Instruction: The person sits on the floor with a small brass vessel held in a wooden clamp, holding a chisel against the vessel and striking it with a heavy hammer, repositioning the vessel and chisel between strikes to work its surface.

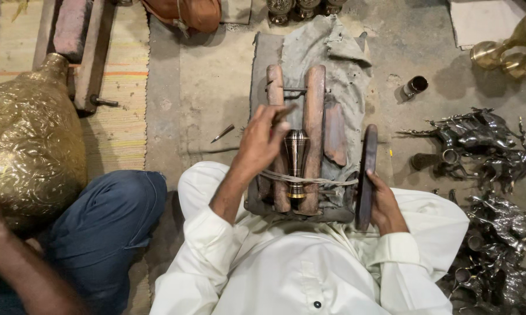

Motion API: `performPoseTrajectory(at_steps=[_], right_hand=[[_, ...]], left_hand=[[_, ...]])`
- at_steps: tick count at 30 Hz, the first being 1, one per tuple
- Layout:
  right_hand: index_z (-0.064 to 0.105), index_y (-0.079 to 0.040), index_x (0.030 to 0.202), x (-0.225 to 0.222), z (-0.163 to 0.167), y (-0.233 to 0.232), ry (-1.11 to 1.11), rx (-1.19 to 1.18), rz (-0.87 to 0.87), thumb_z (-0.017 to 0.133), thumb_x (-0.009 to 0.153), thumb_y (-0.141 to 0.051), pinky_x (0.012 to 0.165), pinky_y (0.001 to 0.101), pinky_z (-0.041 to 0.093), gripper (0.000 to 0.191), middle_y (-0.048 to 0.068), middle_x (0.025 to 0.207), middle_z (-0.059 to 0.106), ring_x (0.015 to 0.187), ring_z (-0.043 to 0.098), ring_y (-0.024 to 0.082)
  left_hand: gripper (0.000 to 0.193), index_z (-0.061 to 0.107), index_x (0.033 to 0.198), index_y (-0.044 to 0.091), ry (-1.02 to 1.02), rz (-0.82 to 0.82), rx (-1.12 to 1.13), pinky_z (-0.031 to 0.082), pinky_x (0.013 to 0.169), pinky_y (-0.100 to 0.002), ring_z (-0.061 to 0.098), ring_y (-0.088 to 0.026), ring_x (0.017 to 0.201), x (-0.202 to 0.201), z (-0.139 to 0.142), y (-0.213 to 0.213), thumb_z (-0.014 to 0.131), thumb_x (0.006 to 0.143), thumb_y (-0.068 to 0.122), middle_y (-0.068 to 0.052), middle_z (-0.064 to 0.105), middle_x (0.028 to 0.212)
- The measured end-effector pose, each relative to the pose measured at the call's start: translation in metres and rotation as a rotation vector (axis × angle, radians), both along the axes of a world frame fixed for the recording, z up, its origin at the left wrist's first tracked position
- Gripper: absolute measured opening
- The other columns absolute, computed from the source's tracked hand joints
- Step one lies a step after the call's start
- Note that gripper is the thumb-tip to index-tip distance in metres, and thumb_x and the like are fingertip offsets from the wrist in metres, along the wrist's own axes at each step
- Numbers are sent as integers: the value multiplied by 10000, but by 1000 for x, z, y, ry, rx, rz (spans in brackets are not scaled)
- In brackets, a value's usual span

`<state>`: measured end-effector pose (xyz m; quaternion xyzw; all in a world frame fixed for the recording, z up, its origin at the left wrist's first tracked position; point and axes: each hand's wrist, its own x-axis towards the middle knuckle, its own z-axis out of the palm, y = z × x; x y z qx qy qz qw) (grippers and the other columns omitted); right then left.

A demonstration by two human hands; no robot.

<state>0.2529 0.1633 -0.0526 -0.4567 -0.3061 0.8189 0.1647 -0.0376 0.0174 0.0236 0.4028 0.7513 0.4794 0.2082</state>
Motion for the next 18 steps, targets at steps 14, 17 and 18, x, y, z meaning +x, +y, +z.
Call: performPoseTrajectory(at_steps=[14, 17, 18], right_hand=[[557, -1, 1278, 2, 10, -5, 15, 439, -35, 690, 991, -165, 600, 284, 520, 356, 68, 863, 664, 661, 615, 158], [562, 3, 1279, -16, 36, -3, -112, 655, 89, 737, 952, -141, 588, 289, 519, 398, 120, 896, 707, 649, 606, 160], [565, -2, 1254, -26, 45, -3, -99, 697, 139, 735, 933, -141, 585, 278, 535, 389, 89, 949, 718, 706, 637, 133]], left_hand=[[278, 537, 1225, 52, -882, 57, 390, 611, 716, -282, 737, -145, 857, -5, -19, -36, 664, 984, 111, -61, 719, 985], [326, 555, 1233, 28, -920, 47, 414, 621, 723, -278, 736, -159, 860, 0, -22, -38, 718, 956, 79, -74, 716, 959], [329, 564, 1232, 17, -929, 39, 413, 624, 728, -275, 734, -163, 859, 2, -24, -39, 729, 954, 71, -84, 724, 952]])
